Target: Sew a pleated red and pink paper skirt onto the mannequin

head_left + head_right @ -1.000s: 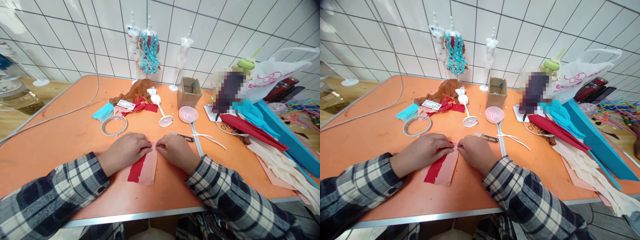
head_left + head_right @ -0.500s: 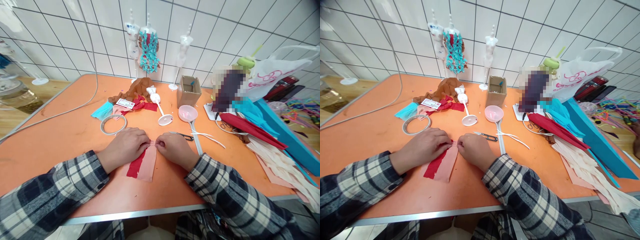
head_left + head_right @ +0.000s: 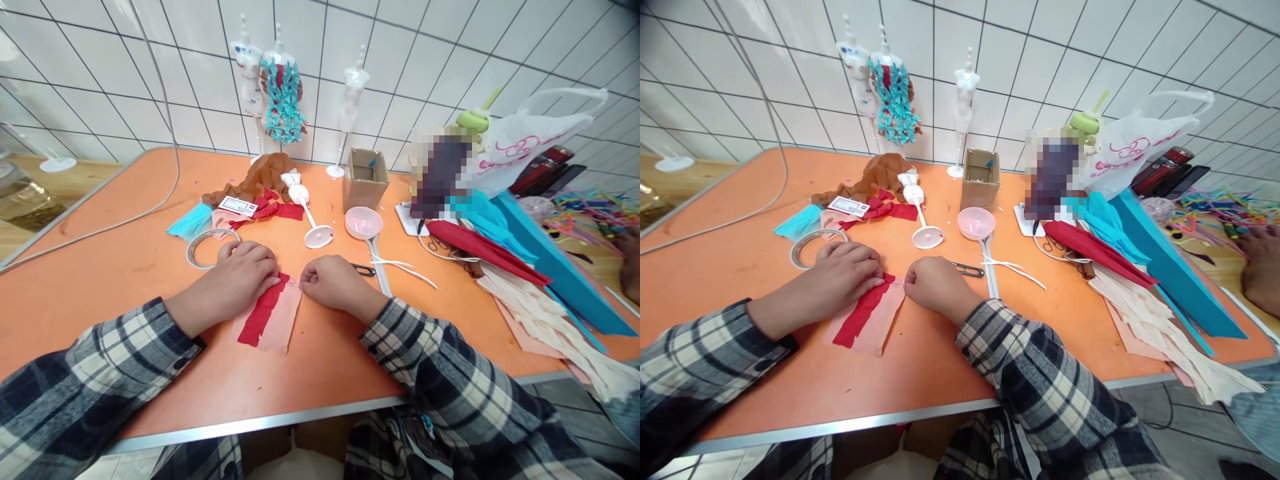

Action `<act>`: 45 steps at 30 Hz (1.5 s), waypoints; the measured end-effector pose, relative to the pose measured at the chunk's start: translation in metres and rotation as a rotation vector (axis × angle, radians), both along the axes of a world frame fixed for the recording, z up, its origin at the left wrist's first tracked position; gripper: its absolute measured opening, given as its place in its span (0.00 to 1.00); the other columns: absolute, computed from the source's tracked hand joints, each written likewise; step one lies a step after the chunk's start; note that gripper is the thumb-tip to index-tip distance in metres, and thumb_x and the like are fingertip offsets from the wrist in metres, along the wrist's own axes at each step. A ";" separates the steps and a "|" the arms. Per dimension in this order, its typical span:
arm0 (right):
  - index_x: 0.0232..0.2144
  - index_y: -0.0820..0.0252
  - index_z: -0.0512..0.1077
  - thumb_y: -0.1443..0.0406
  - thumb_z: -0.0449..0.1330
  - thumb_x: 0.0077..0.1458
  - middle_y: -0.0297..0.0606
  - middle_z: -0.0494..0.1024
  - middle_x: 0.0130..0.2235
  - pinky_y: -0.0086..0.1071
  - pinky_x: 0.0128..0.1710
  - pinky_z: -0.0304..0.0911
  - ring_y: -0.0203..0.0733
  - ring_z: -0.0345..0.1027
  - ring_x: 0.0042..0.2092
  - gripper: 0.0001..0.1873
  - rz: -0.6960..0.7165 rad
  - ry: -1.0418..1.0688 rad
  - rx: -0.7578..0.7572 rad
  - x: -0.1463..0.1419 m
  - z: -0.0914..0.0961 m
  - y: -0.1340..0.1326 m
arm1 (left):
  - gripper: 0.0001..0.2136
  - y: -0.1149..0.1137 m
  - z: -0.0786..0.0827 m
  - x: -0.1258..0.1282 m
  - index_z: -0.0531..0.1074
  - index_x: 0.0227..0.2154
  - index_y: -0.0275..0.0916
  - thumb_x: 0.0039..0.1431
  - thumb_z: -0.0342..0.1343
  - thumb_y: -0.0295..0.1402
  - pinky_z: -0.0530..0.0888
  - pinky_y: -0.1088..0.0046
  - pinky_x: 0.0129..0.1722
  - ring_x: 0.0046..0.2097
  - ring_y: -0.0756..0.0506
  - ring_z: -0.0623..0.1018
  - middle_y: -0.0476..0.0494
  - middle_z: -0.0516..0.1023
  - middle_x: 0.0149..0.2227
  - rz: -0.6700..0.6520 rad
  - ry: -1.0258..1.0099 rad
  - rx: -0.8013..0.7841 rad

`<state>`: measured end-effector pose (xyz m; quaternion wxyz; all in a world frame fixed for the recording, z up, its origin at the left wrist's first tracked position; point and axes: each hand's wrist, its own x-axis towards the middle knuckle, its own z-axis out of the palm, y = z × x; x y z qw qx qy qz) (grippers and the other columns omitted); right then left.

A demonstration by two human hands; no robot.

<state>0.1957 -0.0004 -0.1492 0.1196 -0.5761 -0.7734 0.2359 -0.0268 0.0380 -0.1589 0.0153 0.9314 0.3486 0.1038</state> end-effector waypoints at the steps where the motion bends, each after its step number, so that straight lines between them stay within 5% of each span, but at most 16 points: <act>1: 0.26 0.57 0.78 0.69 0.57 0.51 0.35 0.81 0.29 0.31 0.29 0.54 0.38 0.68 0.29 0.09 0.000 -0.005 -0.002 0.000 0.000 0.001 | 0.13 0.002 0.000 -0.002 0.74 0.33 0.41 0.68 0.48 0.39 0.59 0.53 0.52 0.47 0.37 0.72 0.41 0.78 0.43 -0.012 0.010 0.026; 9: 0.28 0.57 0.79 0.68 0.56 0.52 0.34 0.81 0.30 0.30 0.28 0.52 0.37 0.68 0.30 0.10 0.051 -0.055 0.048 0.003 0.001 -0.002 | 0.11 0.012 0.013 -0.017 0.76 0.35 0.45 0.62 0.55 0.45 0.59 0.50 0.53 0.50 0.35 0.71 0.42 0.76 0.47 -0.086 0.005 -0.018; 21: 0.34 0.55 0.79 0.65 0.56 0.57 0.34 0.82 0.35 0.31 0.30 0.50 0.39 0.70 0.36 0.10 0.125 -0.140 0.114 0.012 0.005 -0.001 | 0.09 0.013 0.014 -0.012 0.76 0.32 0.47 0.63 0.51 0.36 0.54 0.52 0.57 0.47 0.41 0.74 0.48 0.79 0.43 -0.149 0.010 -0.074; 38: 0.34 0.55 0.79 0.65 0.58 0.56 0.33 0.82 0.34 0.31 0.30 0.50 0.38 0.70 0.35 0.09 0.099 -0.133 0.078 0.015 0.006 0.000 | 0.10 0.025 0.020 -0.029 0.79 0.27 0.46 0.58 0.54 0.41 0.61 0.58 0.52 0.47 0.40 0.74 0.47 0.79 0.41 -0.045 0.070 -0.172; 45: 0.34 0.56 0.79 0.65 0.57 0.56 0.33 0.82 0.34 0.31 0.29 0.49 0.38 0.70 0.35 0.10 0.114 -0.125 0.103 0.014 0.005 0.000 | 0.10 0.029 0.031 -0.040 0.79 0.29 0.42 0.61 0.55 0.37 0.63 0.60 0.49 0.45 0.41 0.74 0.44 0.79 0.40 -0.077 -0.015 -0.025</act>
